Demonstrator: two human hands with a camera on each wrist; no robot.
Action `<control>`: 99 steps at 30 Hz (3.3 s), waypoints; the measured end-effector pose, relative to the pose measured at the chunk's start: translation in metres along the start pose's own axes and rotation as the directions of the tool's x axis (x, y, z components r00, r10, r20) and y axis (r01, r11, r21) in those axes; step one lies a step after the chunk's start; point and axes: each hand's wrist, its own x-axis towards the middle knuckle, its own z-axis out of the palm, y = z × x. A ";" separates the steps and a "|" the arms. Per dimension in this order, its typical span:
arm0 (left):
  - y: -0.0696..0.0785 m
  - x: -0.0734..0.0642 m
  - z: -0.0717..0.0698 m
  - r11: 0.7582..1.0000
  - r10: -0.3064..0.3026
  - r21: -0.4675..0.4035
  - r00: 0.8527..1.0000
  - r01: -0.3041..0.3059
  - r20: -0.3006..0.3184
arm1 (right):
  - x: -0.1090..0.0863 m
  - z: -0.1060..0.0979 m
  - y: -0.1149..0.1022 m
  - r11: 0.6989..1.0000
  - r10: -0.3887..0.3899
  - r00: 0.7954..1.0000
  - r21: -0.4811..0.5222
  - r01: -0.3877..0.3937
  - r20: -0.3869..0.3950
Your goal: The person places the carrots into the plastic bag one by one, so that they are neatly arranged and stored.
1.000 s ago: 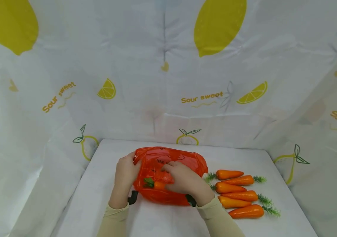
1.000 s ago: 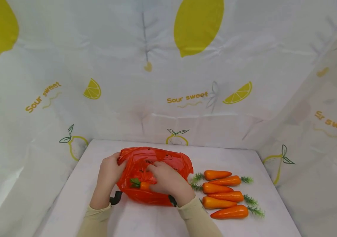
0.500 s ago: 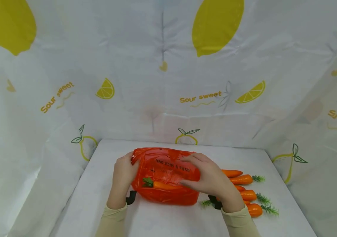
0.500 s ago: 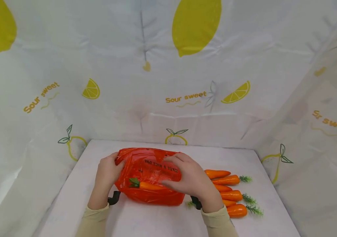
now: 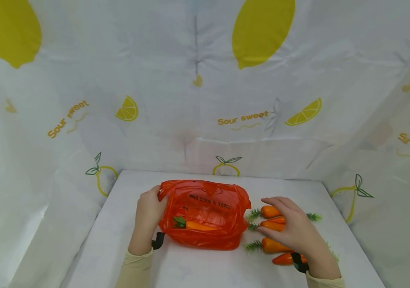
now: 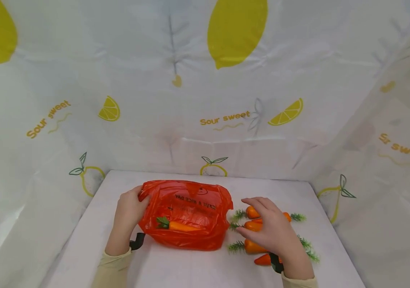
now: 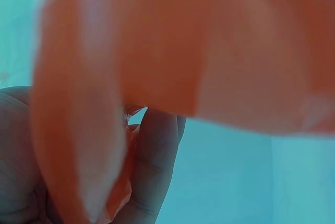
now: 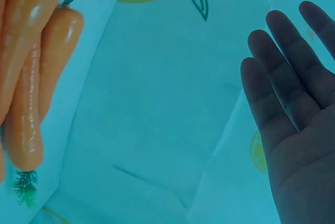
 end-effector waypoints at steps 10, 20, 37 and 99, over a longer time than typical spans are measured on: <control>-0.002 0.001 -0.002 1.000 -0.010 0.007 1.000 0.010 -0.001 | -0.032 -0.005 0.025 0.977 0.205 0.973 -0.086 -0.197 0.102; 0.000 0.000 -0.001 1.000 0.004 0.013 1.000 -0.004 0.009 | -0.062 0.000 0.056 0.942 0.329 0.928 -0.121 -0.312 0.173; -0.001 0.000 0.002 1.000 0.024 0.003 1.000 -0.024 0.019 | -0.094 0.022 0.088 0.921 0.391 0.886 -0.102 -0.377 0.248; -0.002 -0.002 0.003 1.000 0.024 -0.016 0.999 -0.024 0.031 | -0.076 -0.015 0.084 0.904 0.427 0.834 -0.150 -0.400 0.351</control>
